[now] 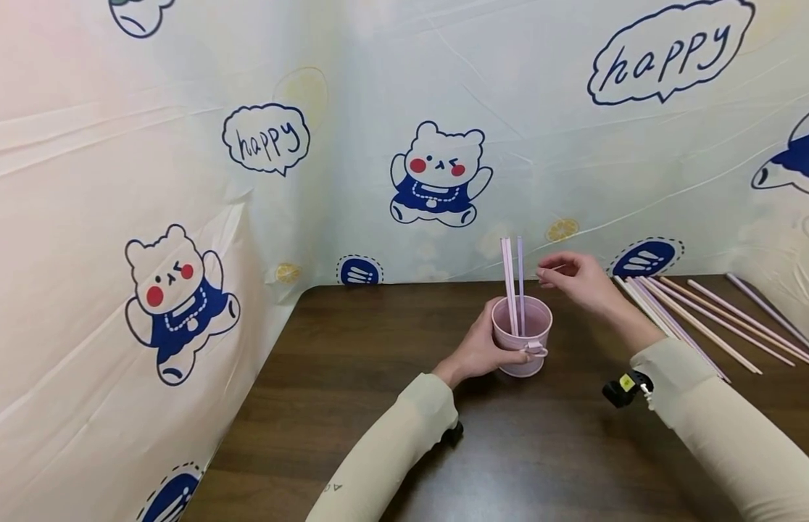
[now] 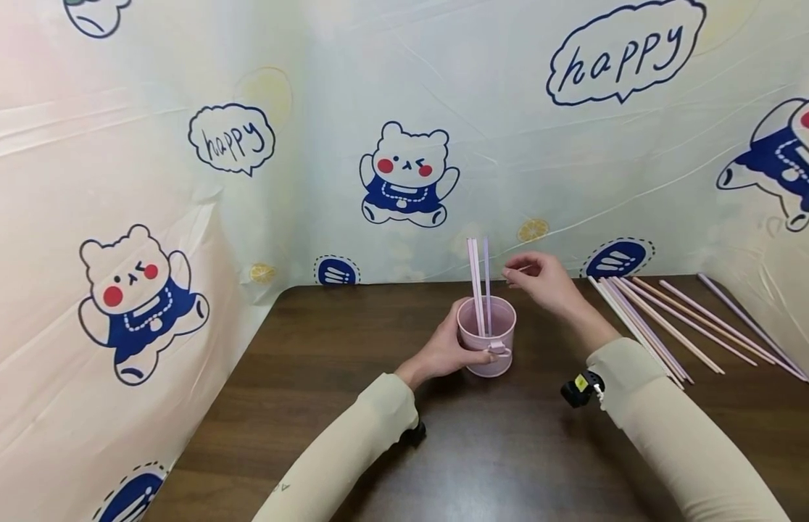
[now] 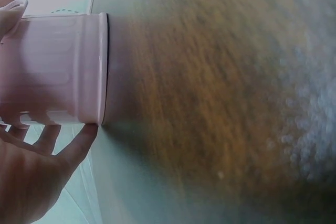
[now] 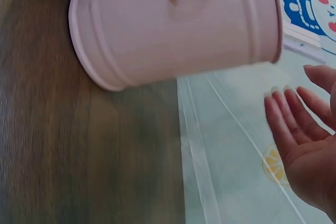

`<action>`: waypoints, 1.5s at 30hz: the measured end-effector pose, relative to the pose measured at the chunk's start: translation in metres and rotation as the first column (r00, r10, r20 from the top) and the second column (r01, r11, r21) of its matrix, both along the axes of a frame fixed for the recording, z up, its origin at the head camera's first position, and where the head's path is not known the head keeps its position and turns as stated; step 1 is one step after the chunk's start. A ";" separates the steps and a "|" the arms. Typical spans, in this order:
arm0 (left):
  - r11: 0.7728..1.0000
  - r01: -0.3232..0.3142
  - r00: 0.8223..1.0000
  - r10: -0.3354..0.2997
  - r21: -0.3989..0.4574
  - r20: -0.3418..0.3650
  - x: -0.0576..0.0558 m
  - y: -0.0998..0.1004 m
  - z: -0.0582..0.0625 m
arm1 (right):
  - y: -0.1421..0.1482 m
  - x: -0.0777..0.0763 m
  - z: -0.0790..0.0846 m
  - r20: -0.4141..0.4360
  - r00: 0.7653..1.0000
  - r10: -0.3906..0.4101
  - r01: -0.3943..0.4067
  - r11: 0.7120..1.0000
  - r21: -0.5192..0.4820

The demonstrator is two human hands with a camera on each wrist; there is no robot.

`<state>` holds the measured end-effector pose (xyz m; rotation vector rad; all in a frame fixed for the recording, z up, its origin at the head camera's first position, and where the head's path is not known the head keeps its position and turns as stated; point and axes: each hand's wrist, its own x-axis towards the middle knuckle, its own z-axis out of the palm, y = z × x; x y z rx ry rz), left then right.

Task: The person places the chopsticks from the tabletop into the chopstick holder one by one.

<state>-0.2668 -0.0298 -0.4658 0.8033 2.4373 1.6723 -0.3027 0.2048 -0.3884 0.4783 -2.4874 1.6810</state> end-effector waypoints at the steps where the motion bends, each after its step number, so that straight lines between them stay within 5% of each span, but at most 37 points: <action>1: 1.000 0.000 1.000 0.000 0.003 -0.001 0.000 0.000 0.000 | 0.003 0.000 0.001 -0.004 1.000 -0.006 0.007 1.000 0.013; 8: 1.000 0.000 1.000 0.000 0.003 -0.005 -0.002 -0.001 0.001 | 0.021 -0.001 -0.001 -0.048 0.997 -0.057 0.062 0.991 0.118; 14: 1.000 -0.003 1.000 0.003 0.000 0.002 0.001 -0.001 0.001 | 0.044 -0.001 -0.005 -0.081 0.989 -0.126 0.144 0.950 0.278; 18: 1.000 -0.003 1.000 0.003 0.026 0.000 0.011 -0.001 0.014 | 0.061 -0.001 -0.010 -0.125 0.984 -0.123 0.159 0.929 0.336; 24: 1.000 -0.005 1.000 0.005 0.020 -0.019 0.005 0.000 0.006 | 0.084 0.004 -0.012 -0.059 0.986 -0.156 0.166 0.882 0.440; 34: 1.000 -0.007 1.000 0.007 -0.004 0.004 0.002 -0.002 0.000 | 0.122 0.004 -0.035 0.029 0.977 -0.210 0.170 0.856 0.489; 45: 1.000 -0.015 1.000 0.015 -0.010 0.005 0.003 -0.001 0.000 | 0.142 0.007 -0.056 0.076 0.972 -0.223 0.162 0.868 0.469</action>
